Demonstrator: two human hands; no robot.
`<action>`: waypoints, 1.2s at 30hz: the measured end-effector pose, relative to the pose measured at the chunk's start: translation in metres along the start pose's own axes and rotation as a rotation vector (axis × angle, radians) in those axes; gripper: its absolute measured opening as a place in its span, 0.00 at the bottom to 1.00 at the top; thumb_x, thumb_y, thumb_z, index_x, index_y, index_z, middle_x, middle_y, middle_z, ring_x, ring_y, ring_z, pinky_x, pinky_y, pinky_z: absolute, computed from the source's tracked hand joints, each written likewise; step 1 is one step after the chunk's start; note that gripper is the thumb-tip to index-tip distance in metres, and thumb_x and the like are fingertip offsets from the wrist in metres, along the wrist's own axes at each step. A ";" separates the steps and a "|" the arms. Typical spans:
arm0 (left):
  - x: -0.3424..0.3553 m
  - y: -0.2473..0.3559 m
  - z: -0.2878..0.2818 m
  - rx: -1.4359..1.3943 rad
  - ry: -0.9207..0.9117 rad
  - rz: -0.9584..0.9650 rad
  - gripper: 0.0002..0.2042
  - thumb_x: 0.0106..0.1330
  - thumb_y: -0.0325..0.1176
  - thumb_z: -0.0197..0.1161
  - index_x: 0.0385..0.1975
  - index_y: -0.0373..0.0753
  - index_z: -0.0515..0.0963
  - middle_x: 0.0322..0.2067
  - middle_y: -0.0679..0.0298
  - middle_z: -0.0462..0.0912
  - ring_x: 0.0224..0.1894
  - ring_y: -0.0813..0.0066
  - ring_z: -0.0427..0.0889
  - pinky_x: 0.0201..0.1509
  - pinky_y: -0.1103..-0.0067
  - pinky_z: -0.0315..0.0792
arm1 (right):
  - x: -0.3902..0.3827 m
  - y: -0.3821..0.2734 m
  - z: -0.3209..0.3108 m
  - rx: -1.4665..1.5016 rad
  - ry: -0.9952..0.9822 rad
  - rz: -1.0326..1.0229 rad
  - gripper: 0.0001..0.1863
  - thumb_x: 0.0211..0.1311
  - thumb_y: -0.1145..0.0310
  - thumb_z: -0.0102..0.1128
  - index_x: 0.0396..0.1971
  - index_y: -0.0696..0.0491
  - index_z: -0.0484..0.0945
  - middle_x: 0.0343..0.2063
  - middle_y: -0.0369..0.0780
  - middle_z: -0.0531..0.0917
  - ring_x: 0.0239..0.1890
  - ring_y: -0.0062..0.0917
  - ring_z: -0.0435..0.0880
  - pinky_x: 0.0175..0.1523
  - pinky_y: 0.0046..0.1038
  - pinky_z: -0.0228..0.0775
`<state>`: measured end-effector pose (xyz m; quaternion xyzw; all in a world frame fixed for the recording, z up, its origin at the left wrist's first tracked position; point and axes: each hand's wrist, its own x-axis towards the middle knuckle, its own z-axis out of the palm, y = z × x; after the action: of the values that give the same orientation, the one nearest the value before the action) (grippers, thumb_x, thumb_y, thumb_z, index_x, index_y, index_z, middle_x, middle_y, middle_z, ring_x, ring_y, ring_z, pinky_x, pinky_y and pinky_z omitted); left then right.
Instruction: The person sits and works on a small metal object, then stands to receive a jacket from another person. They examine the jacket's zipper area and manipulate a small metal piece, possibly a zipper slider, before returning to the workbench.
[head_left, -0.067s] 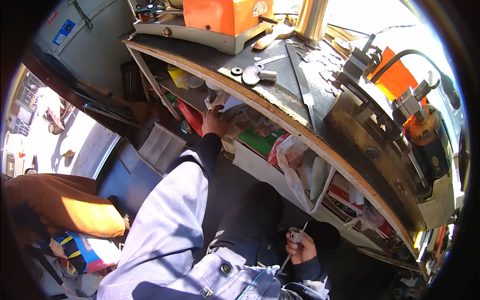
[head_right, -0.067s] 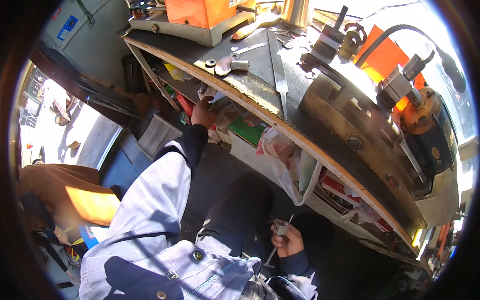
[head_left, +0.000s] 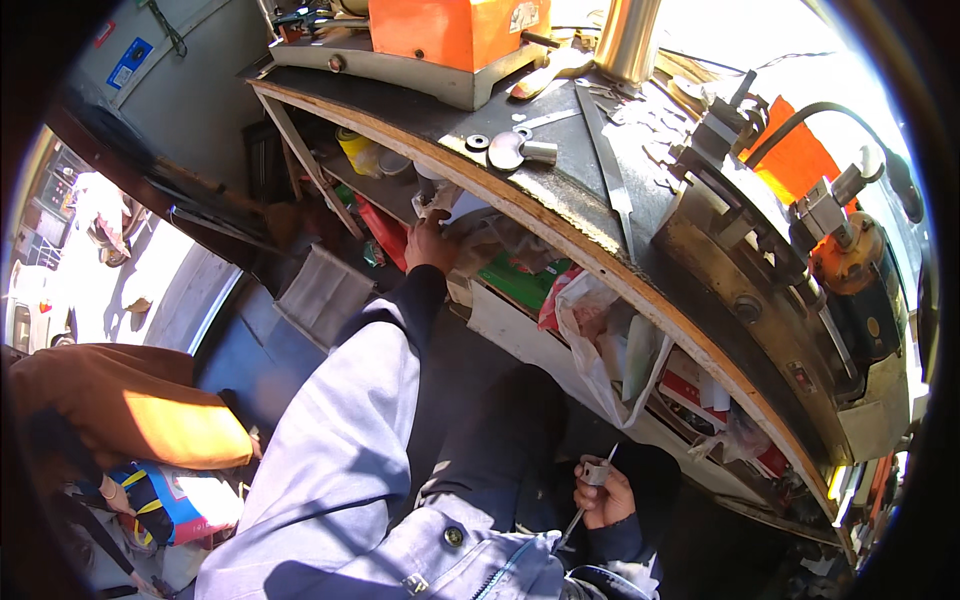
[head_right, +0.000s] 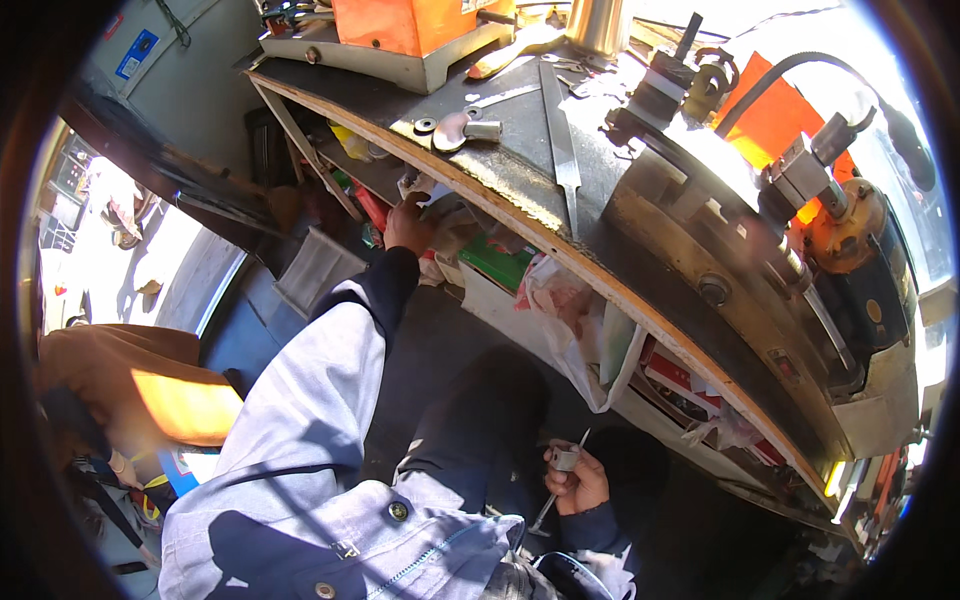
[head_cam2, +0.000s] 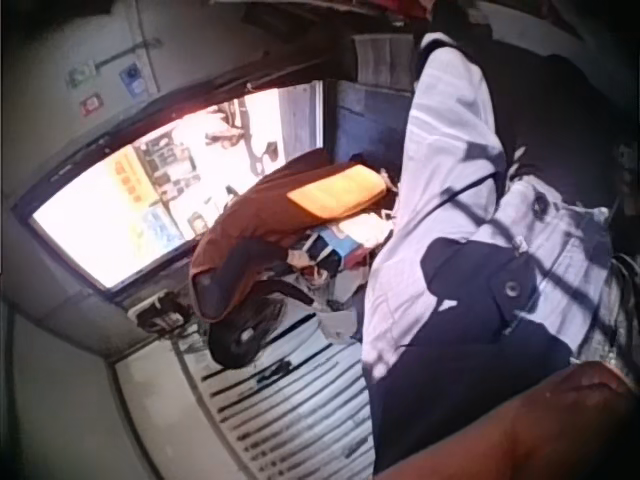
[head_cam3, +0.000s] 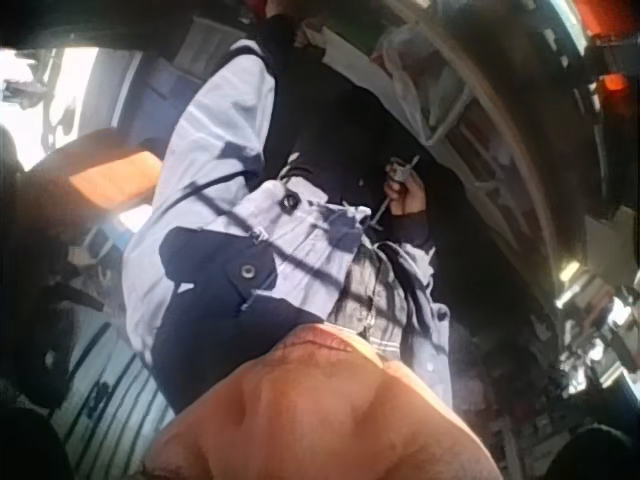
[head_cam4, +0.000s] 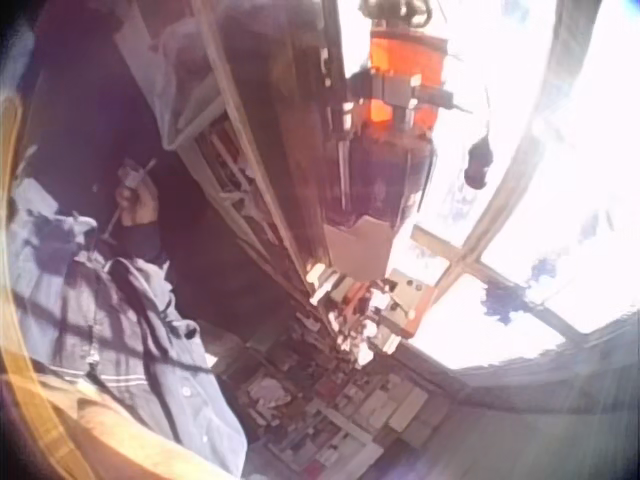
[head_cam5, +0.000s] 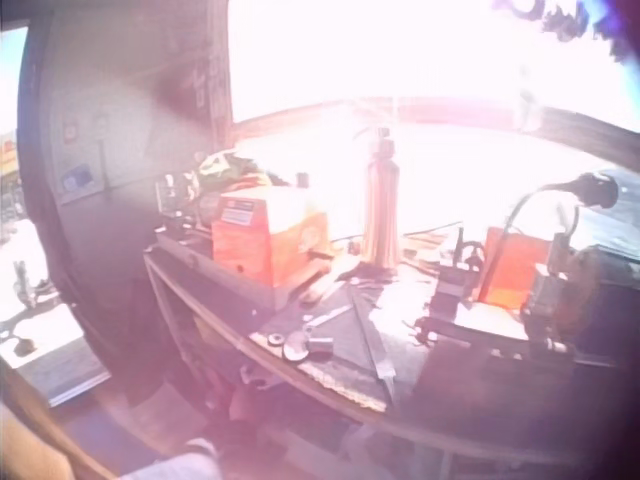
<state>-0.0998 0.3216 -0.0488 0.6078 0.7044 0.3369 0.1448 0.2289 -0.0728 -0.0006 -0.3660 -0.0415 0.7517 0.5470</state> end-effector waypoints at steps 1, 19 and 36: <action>0.000 0.000 0.001 0.074 -0.025 -0.031 0.17 0.59 0.42 0.69 0.48 0.45 0.83 0.50 0.52 0.84 0.54 0.49 0.80 0.57 0.58 0.73 | 0.001 -0.001 0.001 -0.012 0.017 0.000 0.24 0.69 0.61 0.61 0.56 0.65 0.75 0.44 0.47 0.82 0.27 0.19 0.73 0.27 0.20 0.64; -0.197 0.110 -0.144 -1.091 -0.230 0.101 0.06 0.70 0.30 0.59 0.39 0.35 0.74 0.36 0.63 0.79 0.35 0.79 0.76 0.42 0.82 0.70 | 0.013 -0.025 0.078 -0.172 0.100 -0.163 0.19 0.78 0.63 0.53 0.55 0.64 0.77 0.42 0.47 0.84 0.29 0.17 0.76 0.27 0.17 0.61; -0.310 0.157 -0.115 -0.823 -0.735 0.227 0.28 0.62 0.40 0.77 0.54 0.36 0.68 0.50 0.58 0.73 0.48 0.70 0.78 0.49 0.76 0.77 | -0.023 -0.003 0.108 -0.340 0.127 -0.177 0.07 0.75 0.66 0.58 0.39 0.54 0.74 0.26 0.32 0.76 0.22 0.12 0.72 0.27 0.15 0.62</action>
<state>0.0168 -0.0026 0.0733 0.6507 0.3482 0.3633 0.5687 0.1706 -0.0546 0.0911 -0.4947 -0.1651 0.6581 0.5430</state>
